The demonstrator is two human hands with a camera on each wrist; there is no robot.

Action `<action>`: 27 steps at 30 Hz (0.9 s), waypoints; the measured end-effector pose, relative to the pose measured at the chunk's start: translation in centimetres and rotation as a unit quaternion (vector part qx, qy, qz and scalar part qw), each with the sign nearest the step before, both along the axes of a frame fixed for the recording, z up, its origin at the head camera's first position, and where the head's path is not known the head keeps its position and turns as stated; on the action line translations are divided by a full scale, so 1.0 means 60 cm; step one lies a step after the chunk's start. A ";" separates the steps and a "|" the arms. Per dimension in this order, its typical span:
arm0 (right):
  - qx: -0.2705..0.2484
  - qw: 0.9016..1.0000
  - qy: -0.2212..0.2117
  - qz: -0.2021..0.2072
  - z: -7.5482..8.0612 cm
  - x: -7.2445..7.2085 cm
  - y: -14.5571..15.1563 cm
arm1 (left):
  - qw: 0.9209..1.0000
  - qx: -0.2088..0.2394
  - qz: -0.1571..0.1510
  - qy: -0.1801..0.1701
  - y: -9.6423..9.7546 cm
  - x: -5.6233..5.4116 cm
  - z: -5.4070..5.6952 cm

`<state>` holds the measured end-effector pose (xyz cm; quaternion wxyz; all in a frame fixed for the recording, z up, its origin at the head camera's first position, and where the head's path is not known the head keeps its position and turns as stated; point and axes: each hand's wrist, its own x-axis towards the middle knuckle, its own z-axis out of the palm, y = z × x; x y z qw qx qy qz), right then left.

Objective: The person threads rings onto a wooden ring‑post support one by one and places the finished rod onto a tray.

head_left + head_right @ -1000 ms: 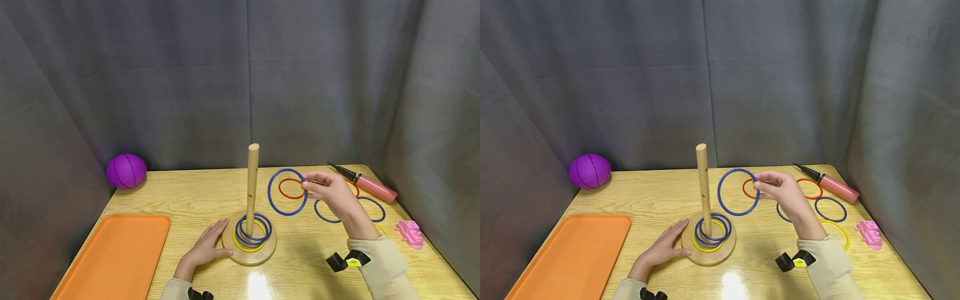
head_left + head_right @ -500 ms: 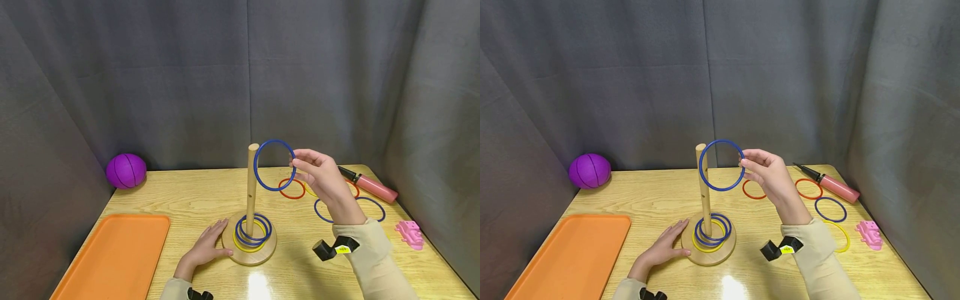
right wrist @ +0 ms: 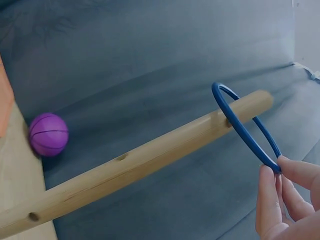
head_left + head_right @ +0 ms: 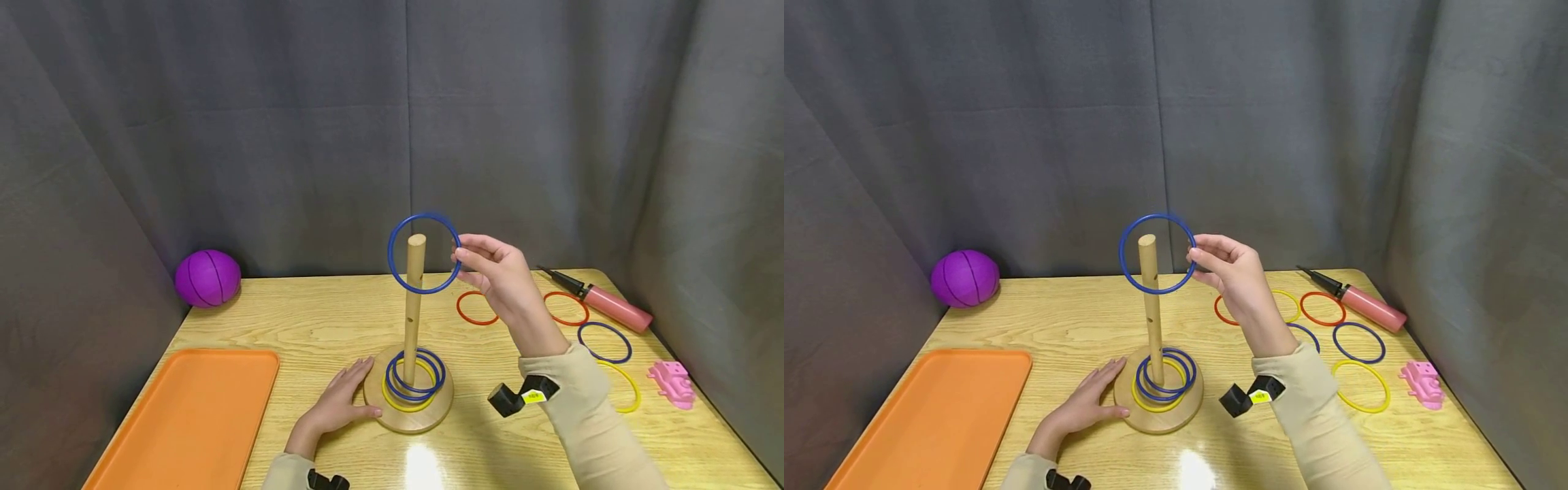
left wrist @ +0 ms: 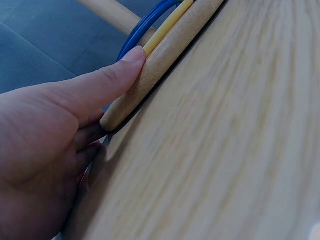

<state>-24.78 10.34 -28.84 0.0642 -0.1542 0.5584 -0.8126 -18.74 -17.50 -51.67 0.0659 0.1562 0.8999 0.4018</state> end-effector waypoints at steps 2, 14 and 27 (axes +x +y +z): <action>0.013 1.000 -0.005 -0.001 -0.013 -0.001 -0.001 | 1.000 -0.001 0.001 0.001 0.000 0.000 0.000; 0.102 0.993 -0.064 -0.003 -0.114 -0.003 -0.008 | 1.000 -0.003 -0.001 0.000 0.001 0.002 0.000; 0.187 0.975 -0.113 0.032 -0.228 -0.004 -0.002 | 1.000 -0.010 0.002 0.003 0.002 0.003 0.001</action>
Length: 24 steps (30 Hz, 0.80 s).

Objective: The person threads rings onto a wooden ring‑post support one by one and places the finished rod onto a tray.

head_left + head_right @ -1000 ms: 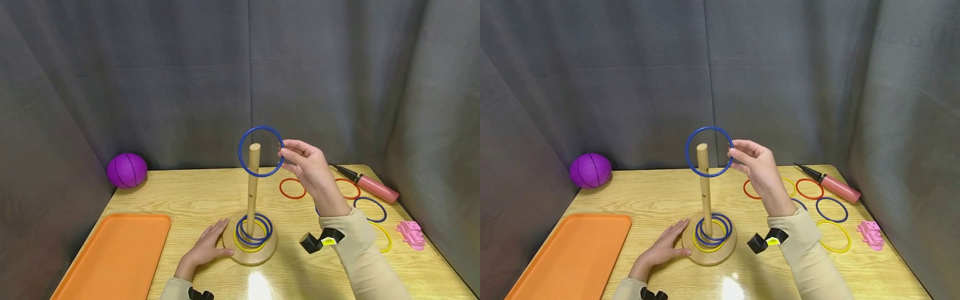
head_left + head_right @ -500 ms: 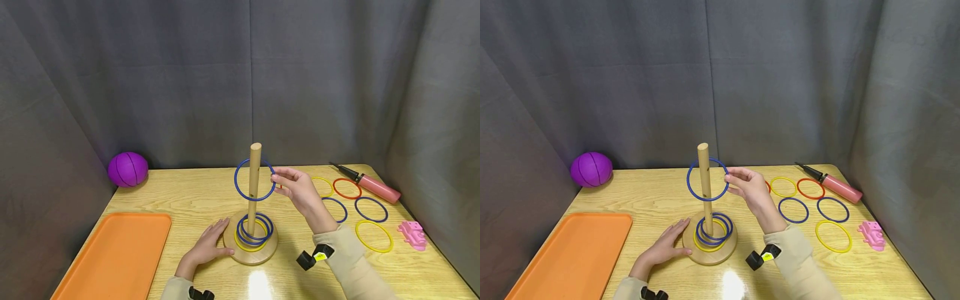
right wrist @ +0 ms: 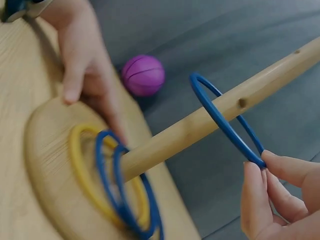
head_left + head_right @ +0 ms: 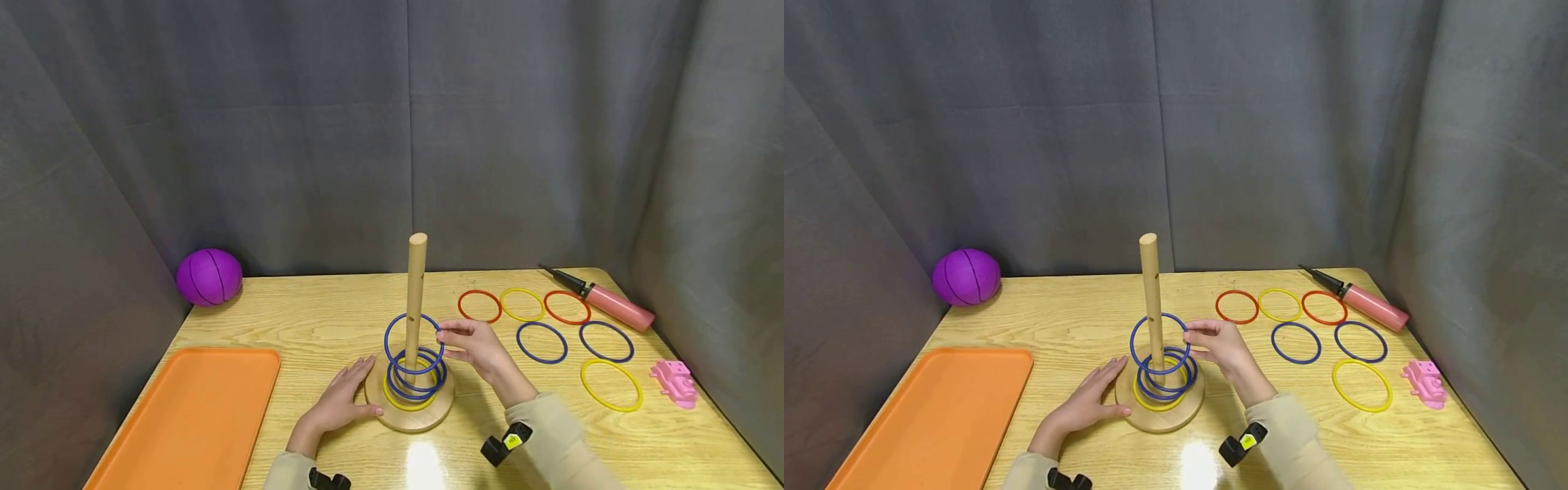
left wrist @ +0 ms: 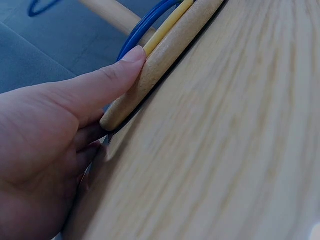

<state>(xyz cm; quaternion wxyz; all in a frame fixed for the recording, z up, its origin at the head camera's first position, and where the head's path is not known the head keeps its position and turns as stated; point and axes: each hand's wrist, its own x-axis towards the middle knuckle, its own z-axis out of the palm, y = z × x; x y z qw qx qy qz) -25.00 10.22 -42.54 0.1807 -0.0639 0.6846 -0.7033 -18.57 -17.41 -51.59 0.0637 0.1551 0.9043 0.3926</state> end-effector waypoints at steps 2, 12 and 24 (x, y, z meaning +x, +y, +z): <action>0.010 1.000 -0.005 0.003 -0.015 -0.001 -0.002 | 1.000 0.000 0.000 0.001 0.000 0.000 0.000; 0.093 0.996 -0.001 -0.007 -0.060 -0.004 -0.010 | 1.000 0.001 -0.001 0.007 0.000 0.002 -0.001; 0.154 0.986 0.040 -0.043 -0.082 -0.008 -0.014 | 1.000 -0.001 -0.003 0.003 0.001 0.001 0.003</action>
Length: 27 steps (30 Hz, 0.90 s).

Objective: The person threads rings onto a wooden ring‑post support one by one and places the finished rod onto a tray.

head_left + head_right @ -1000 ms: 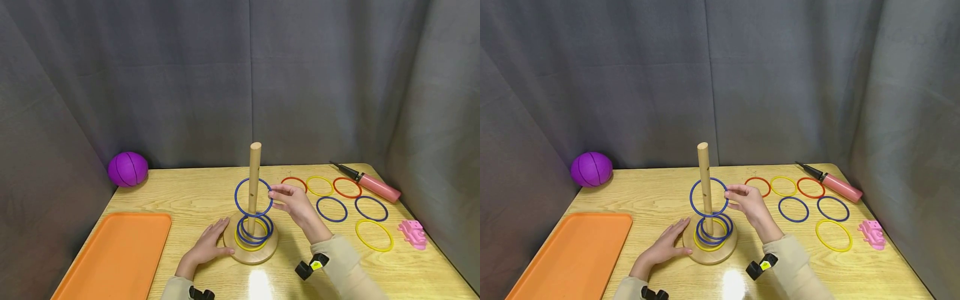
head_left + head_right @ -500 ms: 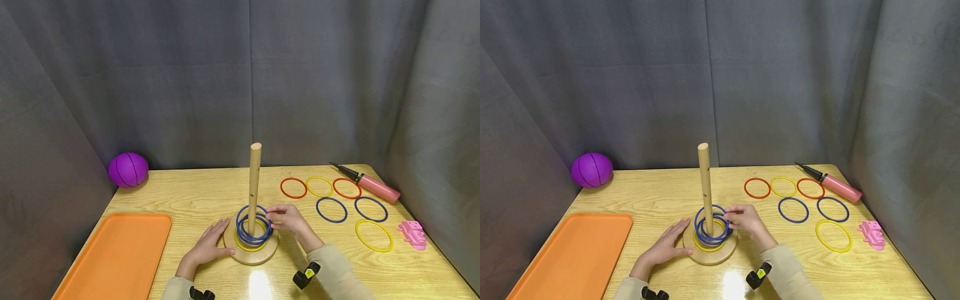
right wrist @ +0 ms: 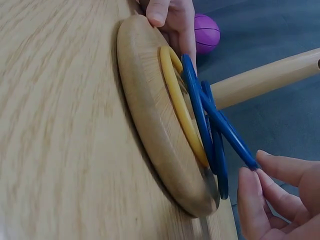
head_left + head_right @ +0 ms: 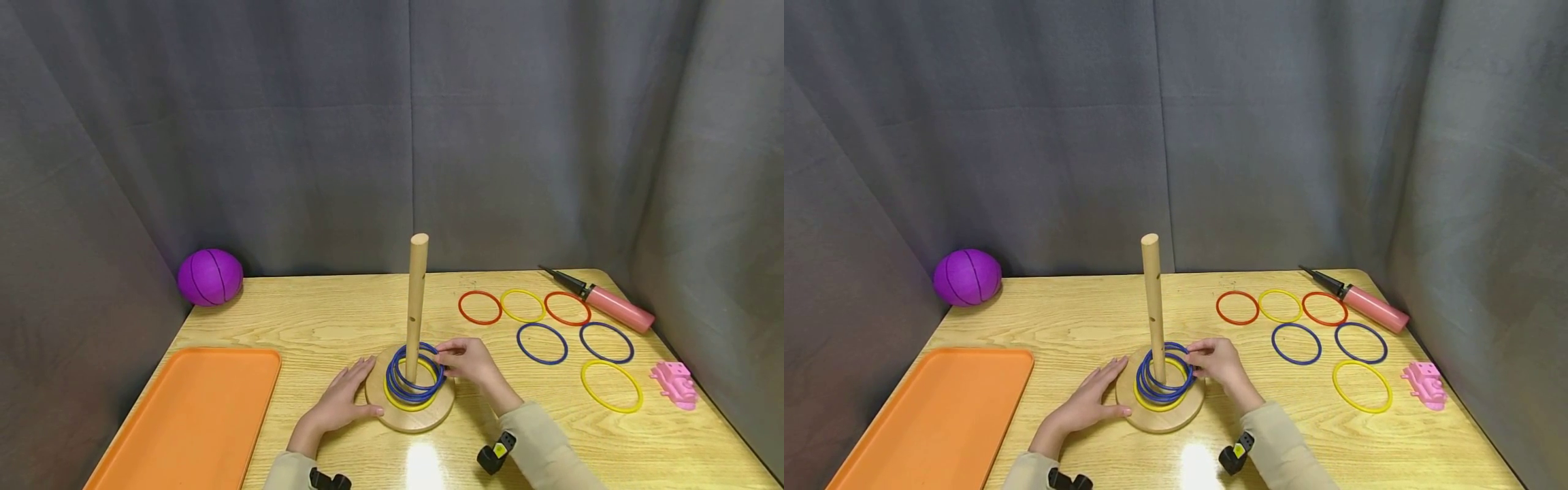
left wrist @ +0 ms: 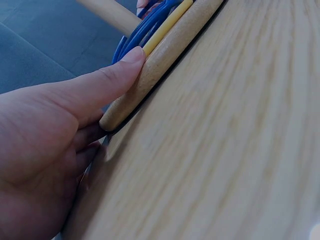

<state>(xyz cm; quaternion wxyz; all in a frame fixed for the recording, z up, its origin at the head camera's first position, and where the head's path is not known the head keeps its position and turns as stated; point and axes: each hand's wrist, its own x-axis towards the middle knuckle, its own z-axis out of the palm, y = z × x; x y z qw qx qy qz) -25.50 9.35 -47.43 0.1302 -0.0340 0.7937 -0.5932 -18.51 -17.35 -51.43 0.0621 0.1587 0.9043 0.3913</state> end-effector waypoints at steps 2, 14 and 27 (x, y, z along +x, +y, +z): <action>0.002 1.000 0.003 -0.003 -0.001 0.000 0.005 | 1.000 0.000 -0.001 0.001 0.001 -0.001 0.000; -0.034 0.999 0.021 -0.004 0.024 -0.007 0.078 | 1.000 0.004 -0.003 -0.002 0.003 -0.003 -0.005; 0.016 0.997 0.058 -0.049 0.039 -0.005 0.231 | 1.000 0.006 -0.001 -0.002 0.000 0.001 -0.005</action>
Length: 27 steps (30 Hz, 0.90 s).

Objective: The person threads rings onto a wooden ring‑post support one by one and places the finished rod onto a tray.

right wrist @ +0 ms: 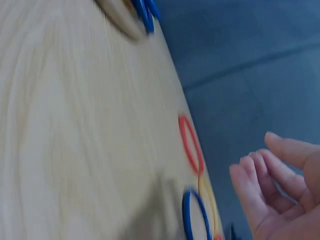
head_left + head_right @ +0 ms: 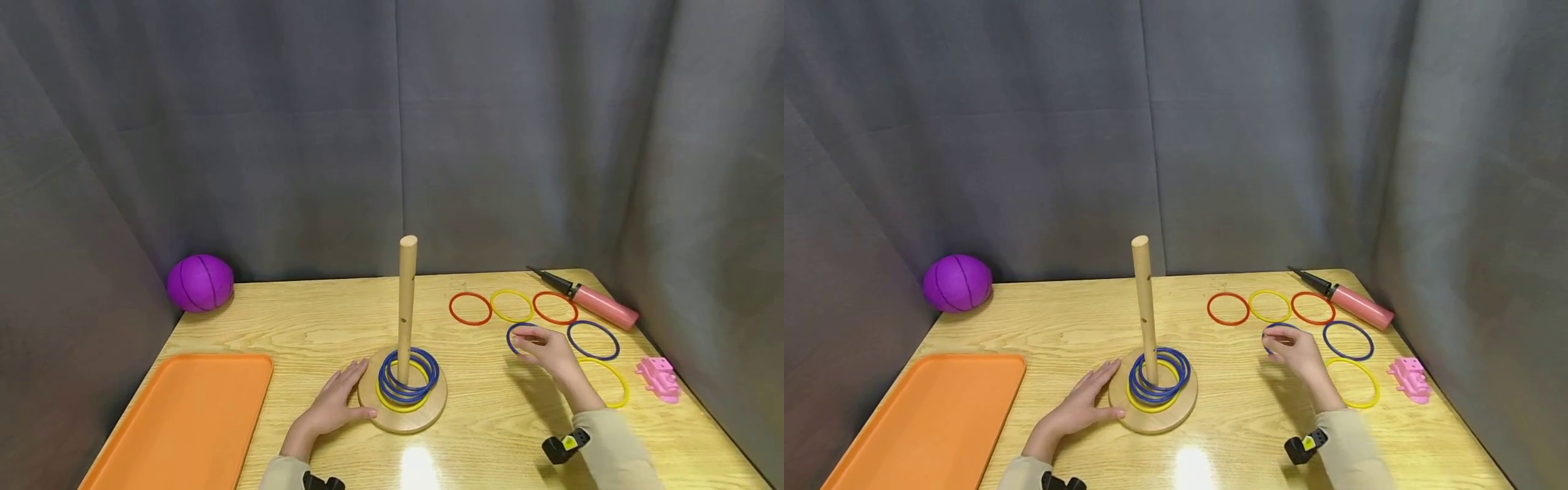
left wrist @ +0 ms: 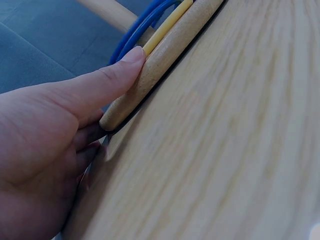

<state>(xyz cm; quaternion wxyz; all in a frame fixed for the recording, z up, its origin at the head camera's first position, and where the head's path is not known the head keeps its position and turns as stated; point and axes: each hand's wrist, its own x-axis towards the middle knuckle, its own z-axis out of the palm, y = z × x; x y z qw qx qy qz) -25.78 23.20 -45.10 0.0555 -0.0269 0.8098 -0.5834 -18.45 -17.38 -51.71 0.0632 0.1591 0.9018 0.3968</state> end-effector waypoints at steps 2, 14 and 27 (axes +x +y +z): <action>0.012 1.000 0.001 -0.007 -0.005 -0.001 0.027 | 1.000 0.002 -0.001 0.000 -0.001 0.001 0.001; 0.247 0.961 0.099 -0.081 -0.017 0.002 0.165 | 1.000 0.009 0.001 -0.007 0.001 -0.001 0.002; 0.331 0.934 0.097 -0.092 -0.036 0.005 0.214 | 1.000 0.004 0.001 -0.006 0.001 -0.001 0.000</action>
